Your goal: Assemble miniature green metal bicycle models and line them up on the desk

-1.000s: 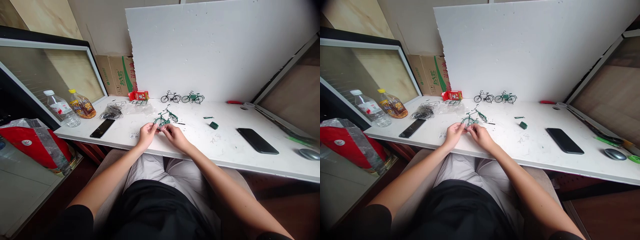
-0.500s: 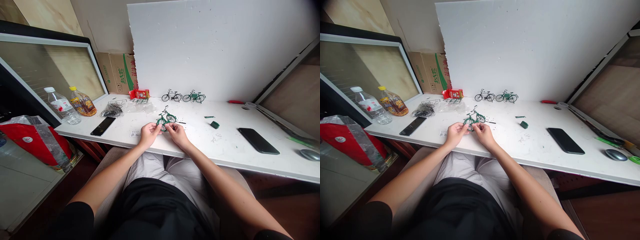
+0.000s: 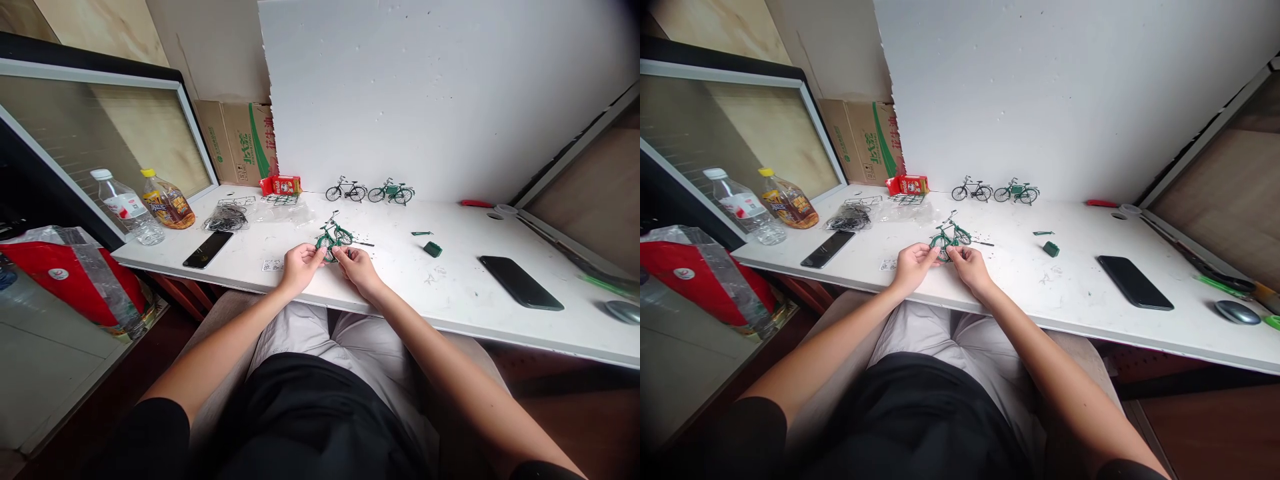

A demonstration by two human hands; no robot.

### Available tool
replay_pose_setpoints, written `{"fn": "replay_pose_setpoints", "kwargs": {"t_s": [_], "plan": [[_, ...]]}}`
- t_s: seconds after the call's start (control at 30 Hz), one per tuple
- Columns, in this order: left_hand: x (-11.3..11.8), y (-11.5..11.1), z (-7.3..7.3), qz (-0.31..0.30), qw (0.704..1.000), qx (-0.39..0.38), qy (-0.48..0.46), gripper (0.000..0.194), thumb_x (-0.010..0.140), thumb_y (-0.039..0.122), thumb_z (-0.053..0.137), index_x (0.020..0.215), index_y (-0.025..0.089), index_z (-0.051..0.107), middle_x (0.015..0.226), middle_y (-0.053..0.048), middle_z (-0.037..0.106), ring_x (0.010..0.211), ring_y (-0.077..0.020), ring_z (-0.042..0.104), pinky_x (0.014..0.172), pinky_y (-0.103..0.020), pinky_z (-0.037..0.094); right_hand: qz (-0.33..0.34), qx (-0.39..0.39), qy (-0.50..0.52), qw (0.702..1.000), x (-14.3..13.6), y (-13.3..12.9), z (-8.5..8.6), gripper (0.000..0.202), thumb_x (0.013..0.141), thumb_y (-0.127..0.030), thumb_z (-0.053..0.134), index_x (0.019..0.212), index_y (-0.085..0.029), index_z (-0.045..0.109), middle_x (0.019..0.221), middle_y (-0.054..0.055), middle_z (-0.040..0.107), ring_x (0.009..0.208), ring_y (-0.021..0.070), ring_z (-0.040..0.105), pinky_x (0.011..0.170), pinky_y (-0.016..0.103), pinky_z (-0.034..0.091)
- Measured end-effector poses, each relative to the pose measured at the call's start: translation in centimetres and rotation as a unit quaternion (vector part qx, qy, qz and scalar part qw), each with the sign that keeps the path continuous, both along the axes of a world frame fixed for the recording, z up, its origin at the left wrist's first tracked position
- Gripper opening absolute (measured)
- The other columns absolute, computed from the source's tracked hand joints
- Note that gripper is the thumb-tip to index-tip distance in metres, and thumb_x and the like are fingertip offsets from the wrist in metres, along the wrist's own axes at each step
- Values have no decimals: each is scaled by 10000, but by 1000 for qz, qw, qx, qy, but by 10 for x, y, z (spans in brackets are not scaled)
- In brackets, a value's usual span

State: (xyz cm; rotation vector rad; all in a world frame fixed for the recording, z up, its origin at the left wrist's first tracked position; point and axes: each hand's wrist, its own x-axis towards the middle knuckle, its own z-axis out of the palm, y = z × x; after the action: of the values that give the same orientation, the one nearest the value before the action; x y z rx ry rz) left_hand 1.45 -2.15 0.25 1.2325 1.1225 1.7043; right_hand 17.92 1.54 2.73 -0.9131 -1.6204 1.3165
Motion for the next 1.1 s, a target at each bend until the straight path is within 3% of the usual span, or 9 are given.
{"fn": "replay_pose_setpoints", "kwargs": {"t_s": [0.3,0.6,0.87,1.1], "plan": [[-1,4,-7,23,998,14,50,397,858,558,798,842,177,691,787,-59,762,749,-201,767,753,-330,651,-26,-40,1,999,-5,-8,1,582,812,-783,691,746,-227,533,531,-83,357,525,100,240,498,275,220],[0,4,-10,-7,999,12,41,376,811,493,858,835,177,656,810,-72,769,818,-233,799,829,-380,671,-16,-76,12,997,-2,-7,3,553,824,-729,717,716,-233,498,555,-77,367,517,93,222,477,277,184],[-1,6,-5,-34,999,-34,-25,500,670,532,943,765,170,612,747,-56,743,735,-229,789,809,-411,681,-62,-15,-3,998,-8,-7,-1,537,838,-728,685,751,-205,599,546,-35,485,565,128,409,528,264,304],[-2,6,-2,-50,997,-51,-42,554,620,561,965,761,156,614,753,-49,747,748,-231,793,849,-442,688,-54,-8,4,999,-6,-7,0,555,826,-744,698,756,-199,619,553,-8,537,613,152,492,552,269,347]]}}
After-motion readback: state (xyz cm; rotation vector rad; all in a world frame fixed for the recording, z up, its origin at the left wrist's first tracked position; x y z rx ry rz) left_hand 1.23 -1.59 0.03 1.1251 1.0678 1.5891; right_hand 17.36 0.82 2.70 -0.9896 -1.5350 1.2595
